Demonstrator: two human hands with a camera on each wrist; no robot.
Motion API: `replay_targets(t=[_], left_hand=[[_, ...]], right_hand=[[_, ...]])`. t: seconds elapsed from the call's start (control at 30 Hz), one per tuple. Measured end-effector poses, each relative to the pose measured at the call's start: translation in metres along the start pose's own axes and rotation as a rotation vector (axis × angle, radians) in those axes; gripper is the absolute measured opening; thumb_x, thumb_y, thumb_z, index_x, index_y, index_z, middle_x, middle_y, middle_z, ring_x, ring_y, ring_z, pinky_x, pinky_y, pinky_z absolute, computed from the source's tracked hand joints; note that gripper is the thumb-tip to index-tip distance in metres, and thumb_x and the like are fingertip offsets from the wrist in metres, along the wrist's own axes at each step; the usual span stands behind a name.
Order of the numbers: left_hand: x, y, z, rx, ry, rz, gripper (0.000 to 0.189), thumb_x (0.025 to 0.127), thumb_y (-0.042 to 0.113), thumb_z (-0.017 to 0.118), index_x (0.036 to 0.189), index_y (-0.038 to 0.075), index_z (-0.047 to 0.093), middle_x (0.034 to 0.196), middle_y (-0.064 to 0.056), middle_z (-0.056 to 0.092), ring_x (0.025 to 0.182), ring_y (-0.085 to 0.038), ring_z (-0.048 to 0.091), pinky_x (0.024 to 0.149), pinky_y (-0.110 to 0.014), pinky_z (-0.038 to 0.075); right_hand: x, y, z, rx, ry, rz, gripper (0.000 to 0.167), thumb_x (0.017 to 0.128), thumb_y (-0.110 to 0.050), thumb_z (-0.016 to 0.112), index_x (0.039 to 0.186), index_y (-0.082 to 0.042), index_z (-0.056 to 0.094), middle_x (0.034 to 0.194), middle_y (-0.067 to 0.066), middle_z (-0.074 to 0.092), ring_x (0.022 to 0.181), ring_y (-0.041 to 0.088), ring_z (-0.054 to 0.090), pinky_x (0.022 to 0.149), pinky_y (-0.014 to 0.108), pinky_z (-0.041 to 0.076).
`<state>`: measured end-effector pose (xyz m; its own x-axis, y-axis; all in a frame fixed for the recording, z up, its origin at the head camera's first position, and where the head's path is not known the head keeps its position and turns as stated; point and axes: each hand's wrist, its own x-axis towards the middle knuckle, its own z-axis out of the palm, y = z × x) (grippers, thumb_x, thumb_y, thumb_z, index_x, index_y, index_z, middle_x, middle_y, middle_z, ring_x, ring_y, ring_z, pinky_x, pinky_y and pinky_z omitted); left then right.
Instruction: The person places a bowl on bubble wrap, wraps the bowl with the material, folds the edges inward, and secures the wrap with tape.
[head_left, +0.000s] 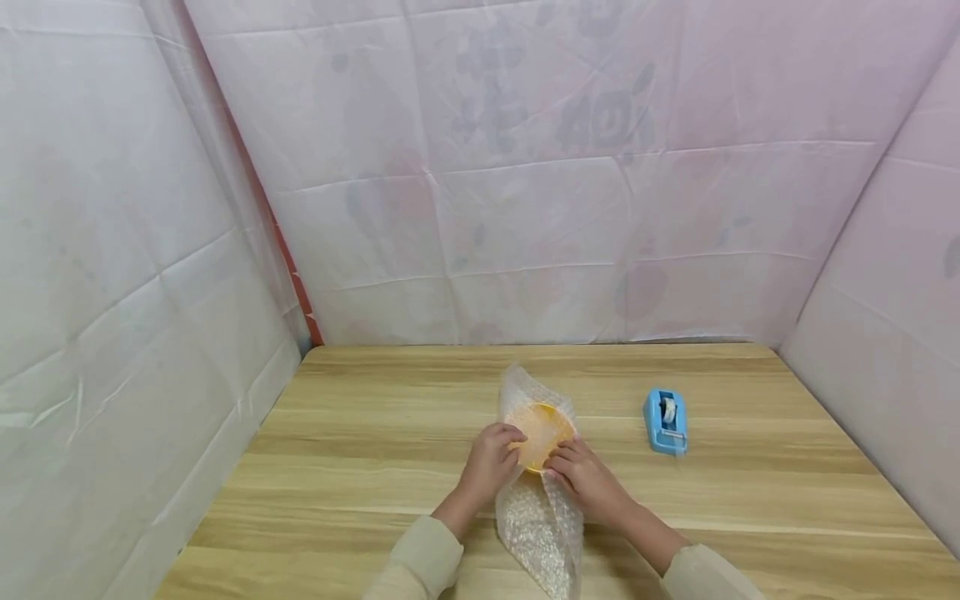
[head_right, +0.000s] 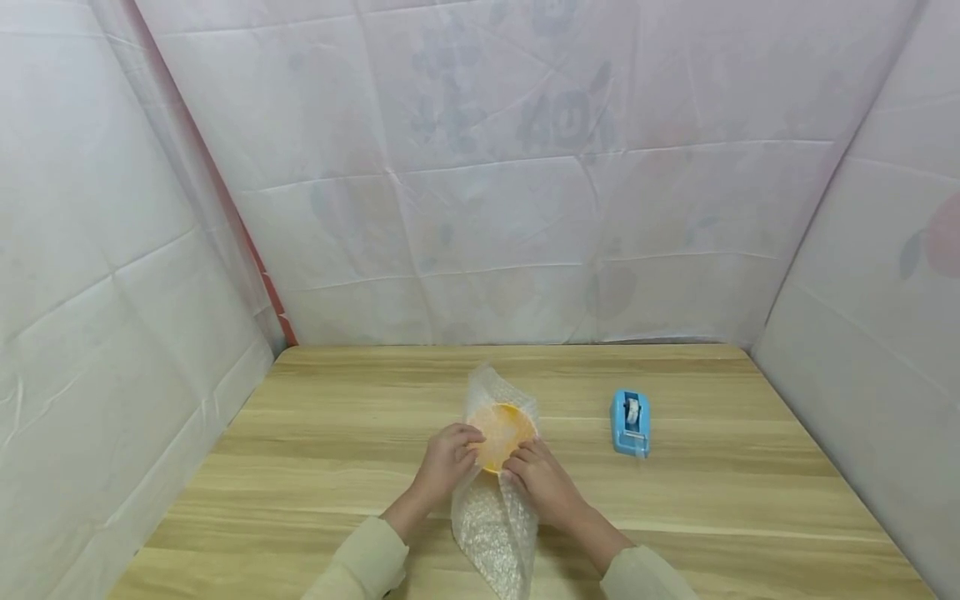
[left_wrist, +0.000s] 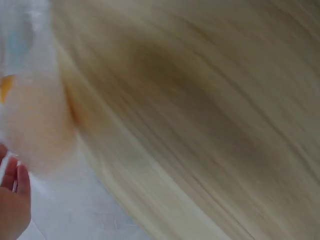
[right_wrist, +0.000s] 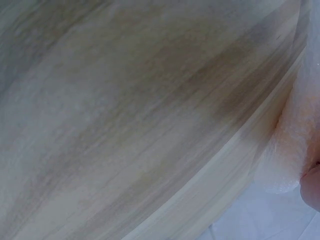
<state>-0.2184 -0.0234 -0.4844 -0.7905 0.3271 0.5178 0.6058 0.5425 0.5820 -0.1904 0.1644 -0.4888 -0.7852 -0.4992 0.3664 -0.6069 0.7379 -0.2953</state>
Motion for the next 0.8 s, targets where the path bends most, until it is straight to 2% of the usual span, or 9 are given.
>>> replay_targets(t=[0.1,0.2,0.37,0.53,0.63,0.8], left_hand=[[-0.003,-0.004,-0.001,0.194,0.025,0.141,0.012,0.078,0.007,0.071,0.090,0.006,0.071,0.102,-0.006,0.066,0.098,-0.021,0.059,0.085,-0.028,0.052],[-0.004,-0.008,-0.001,0.328,0.049,0.229,0.019,0.078,0.016,0.072,0.094,0.007,0.071,0.111,-0.008,0.065,0.107,-0.023,0.058,0.089,-0.031,0.051],[-0.007,-0.015,-0.001,0.457,0.016,0.382,0.023,0.083,0.021,0.067,0.099,0.006,0.069,0.116,-0.012,0.064,0.113,-0.028,0.058,0.094,-0.033,0.049],[-0.009,-0.022,0.000,0.560,-0.029,0.550,0.023,0.090,0.021,0.056,0.104,0.006,0.067,0.115,-0.010,0.065,0.114,-0.025,0.058,0.098,-0.031,0.046],[-0.009,-0.025,0.000,0.606,-0.065,0.599,0.025,0.089,0.021,0.057,0.108,0.006,0.065,0.115,-0.009,0.066,0.114,-0.024,0.058,0.098,-0.030,0.046],[-0.010,-0.024,-0.002,0.631,-0.136,0.599,0.029,0.085,0.020,0.061,0.112,0.007,0.063,0.116,-0.008,0.066,0.115,-0.023,0.058,0.100,-0.033,0.045]], right_hand=[[0.000,-0.001,-0.001,0.002,0.000,0.003,0.013,0.089,-0.011,0.057,0.093,-0.006,0.068,0.097,0.008,0.068,0.103,0.029,0.058,0.100,0.057,0.036],[-0.001,-0.002,-0.001,0.004,0.004,0.002,0.013,0.089,-0.012,0.057,0.093,-0.006,0.068,0.098,0.008,0.068,0.105,0.030,0.058,0.100,0.057,0.036],[-0.001,-0.002,0.000,0.008,0.020,-0.002,0.013,0.089,-0.012,0.057,0.093,-0.006,0.069,0.096,0.007,0.067,0.102,0.028,0.058,0.100,0.057,0.036],[-0.001,-0.002,0.000,-0.006,0.023,-0.001,0.014,0.089,-0.014,0.057,0.095,-0.008,0.069,0.097,0.004,0.067,0.099,0.023,0.060,0.100,0.056,0.036],[-0.001,-0.001,0.001,-0.014,0.017,-0.003,0.015,0.089,-0.014,0.057,0.098,-0.009,0.069,0.101,0.003,0.068,0.103,0.023,0.060,0.101,0.056,0.035],[-0.001,-0.001,0.000,-0.006,0.019,-0.010,0.016,0.090,-0.014,0.057,0.098,-0.010,0.069,0.102,0.003,0.067,0.104,0.024,0.060,0.101,0.056,0.035]])
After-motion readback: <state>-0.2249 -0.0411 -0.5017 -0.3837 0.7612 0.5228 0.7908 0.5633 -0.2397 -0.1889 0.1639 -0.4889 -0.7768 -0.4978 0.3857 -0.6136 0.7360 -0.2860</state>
